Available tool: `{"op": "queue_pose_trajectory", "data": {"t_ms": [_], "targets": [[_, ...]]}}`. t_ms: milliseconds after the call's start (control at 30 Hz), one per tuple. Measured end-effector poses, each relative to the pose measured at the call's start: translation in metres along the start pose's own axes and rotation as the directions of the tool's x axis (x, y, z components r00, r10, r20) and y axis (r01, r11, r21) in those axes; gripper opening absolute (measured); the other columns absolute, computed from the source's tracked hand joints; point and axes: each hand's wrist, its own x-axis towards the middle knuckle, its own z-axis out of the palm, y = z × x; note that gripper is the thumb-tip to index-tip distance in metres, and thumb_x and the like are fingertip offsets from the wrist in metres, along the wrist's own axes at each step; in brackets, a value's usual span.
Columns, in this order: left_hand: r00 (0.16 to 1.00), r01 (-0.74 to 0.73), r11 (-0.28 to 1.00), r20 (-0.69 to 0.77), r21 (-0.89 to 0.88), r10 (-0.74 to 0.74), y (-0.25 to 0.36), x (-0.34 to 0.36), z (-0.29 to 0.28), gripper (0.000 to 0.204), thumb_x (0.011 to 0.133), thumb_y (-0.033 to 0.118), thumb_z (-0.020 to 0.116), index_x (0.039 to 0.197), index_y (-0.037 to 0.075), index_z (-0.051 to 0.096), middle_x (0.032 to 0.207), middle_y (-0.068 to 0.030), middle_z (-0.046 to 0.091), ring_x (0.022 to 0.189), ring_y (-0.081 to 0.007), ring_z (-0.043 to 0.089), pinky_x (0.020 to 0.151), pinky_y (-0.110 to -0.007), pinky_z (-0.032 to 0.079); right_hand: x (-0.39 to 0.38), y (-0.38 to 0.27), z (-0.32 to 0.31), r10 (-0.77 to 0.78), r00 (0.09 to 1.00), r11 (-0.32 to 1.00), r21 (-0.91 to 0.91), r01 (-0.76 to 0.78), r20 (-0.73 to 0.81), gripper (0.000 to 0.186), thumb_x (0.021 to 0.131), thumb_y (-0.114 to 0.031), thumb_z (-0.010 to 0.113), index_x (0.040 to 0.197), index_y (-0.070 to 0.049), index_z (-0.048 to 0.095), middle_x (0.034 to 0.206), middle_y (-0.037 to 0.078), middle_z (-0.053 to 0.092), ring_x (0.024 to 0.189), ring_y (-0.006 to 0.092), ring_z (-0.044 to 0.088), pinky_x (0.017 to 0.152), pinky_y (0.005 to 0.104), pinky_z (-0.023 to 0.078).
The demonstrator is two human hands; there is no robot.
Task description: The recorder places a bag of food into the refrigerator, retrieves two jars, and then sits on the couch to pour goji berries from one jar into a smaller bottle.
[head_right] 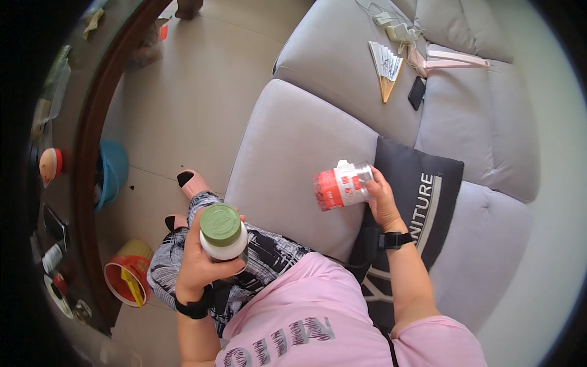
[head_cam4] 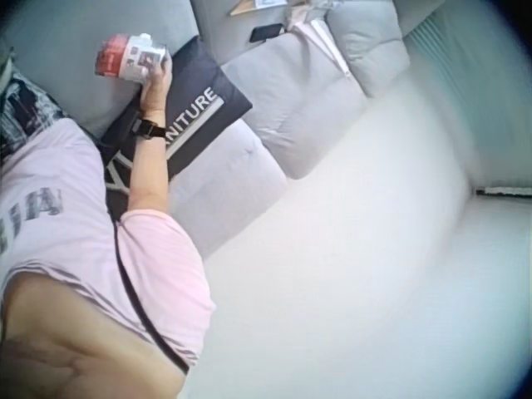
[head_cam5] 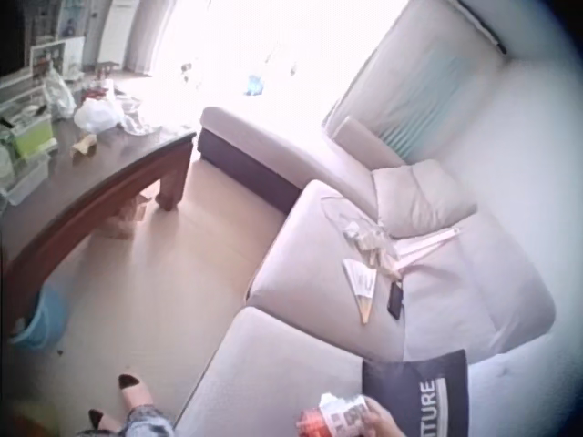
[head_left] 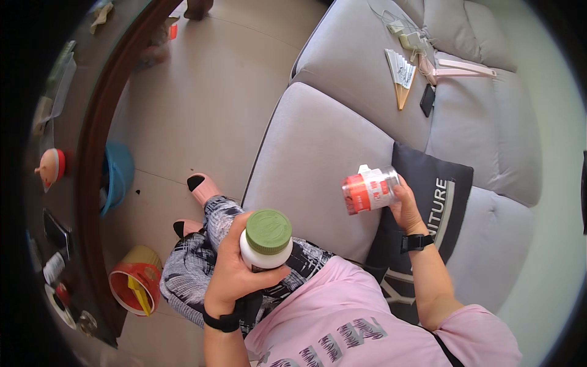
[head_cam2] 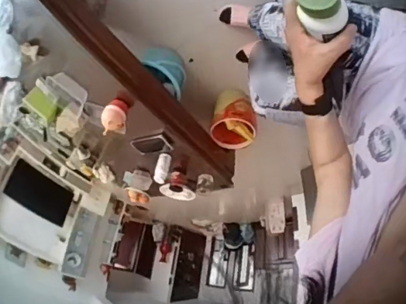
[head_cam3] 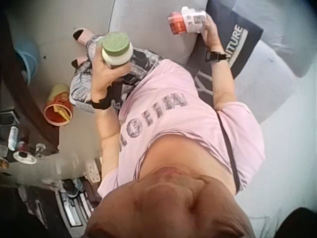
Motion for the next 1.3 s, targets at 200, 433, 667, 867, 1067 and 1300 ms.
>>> {"op": "queue_pose_trajectory", "data": {"t_ms": [200,433,667,867,1067,1300], "targets": [[0.999,-0.034,0.968,0.049,0.247,0.023,-0.042,-0.008,0.072,0.071,0.057,0.006,0.081,0.120,0.005,0.048,0.108,-0.0049,0.057,0.102,-0.0156,0.053,0.092,-0.030,0.040,0.023,0.064,-0.041,-0.128,0.989,0.975,0.193,0.113,0.069,0.061,0.082,-0.039,0.057,0.129,-0.002,0.043,0.122,0.009,0.054,0.113,0.0203,0.052,0.098,0.0361,0.039],[0.985,0.036,0.923,0.140,0.384,-0.097,-0.057,-0.010,0.128,0.071,0.058,0.008,0.081,0.120,0.005,0.047,0.106,-0.0025,0.056,0.100,-0.0145,0.052,0.092,-0.030,0.039,0.004,0.041,-0.046,-0.247,0.958,0.743,0.663,0.088,0.149,0.062,0.083,-0.052,0.051,0.124,-0.005,0.049,0.122,0.009,0.056,0.113,0.0229,0.053,0.097,0.0399,0.041],[0.924,-0.327,0.756,0.359,0.567,0.129,-0.060,0.014,0.141,0.075,0.057,0.011,0.081,0.125,0.005,0.049,0.152,-0.0178,0.009,0.140,-0.0252,0.017,0.102,-0.033,0.030,-0.050,-0.007,-0.021,-0.389,0.814,0.609,0.783,-0.124,0.432,0.100,0.071,-0.069,0.056,0.135,0.004,0.032,0.117,0.019,0.054,0.105,0.0259,0.057,0.087,0.0370,0.050],[0.897,-0.200,0.899,0.443,0.389,0.008,-0.064,0.007,0.135,0.070,0.061,0.014,0.081,0.122,0.004,0.048,0.103,-0.0072,0.057,0.097,-0.0169,0.054,0.088,-0.030,0.042,-0.048,0.001,-0.015,-0.452,0.698,0.686,0.717,-0.126,0.555,0.105,0.069,-0.073,0.055,0.136,0.005,0.029,0.115,0.020,0.052,0.100,0.0269,0.059,0.084,0.0375,0.052],[0.940,-0.081,0.935,0.338,0.345,-0.044,-0.065,-0.002,0.107,0.071,0.063,0.010,0.080,0.124,0.004,0.045,0.110,-0.0041,0.056,0.102,-0.0128,0.051,0.091,-0.027,0.040,-0.027,-0.005,-0.027,-0.412,0.828,0.783,0.613,0.107,0.381,0.092,0.076,-0.064,0.055,0.133,0.005,0.035,0.118,0.020,0.054,0.105,0.0260,0.057,0.088,0.0381,0.049],[0.966,0.159,0.967,0.235,-0.200,-0.110,-0.078,0.001,0.083,0.078,0.066,0.007,0.075,0.135,0.005,0.037,0.116,-0.0035,0.055,0.109,-0.0145,0.051,0.097,-0.030,0.038,-0.014,-0.001,-0.036,-0.482,0.851,0.864,0.274,0.422,0.209,0.072,0.083,-0.041,0.060,0.133,0.005,0.037,0.114,0.010,0.058,0.103,0.0161,0.058,0.088,0.0283,0.045]]}}
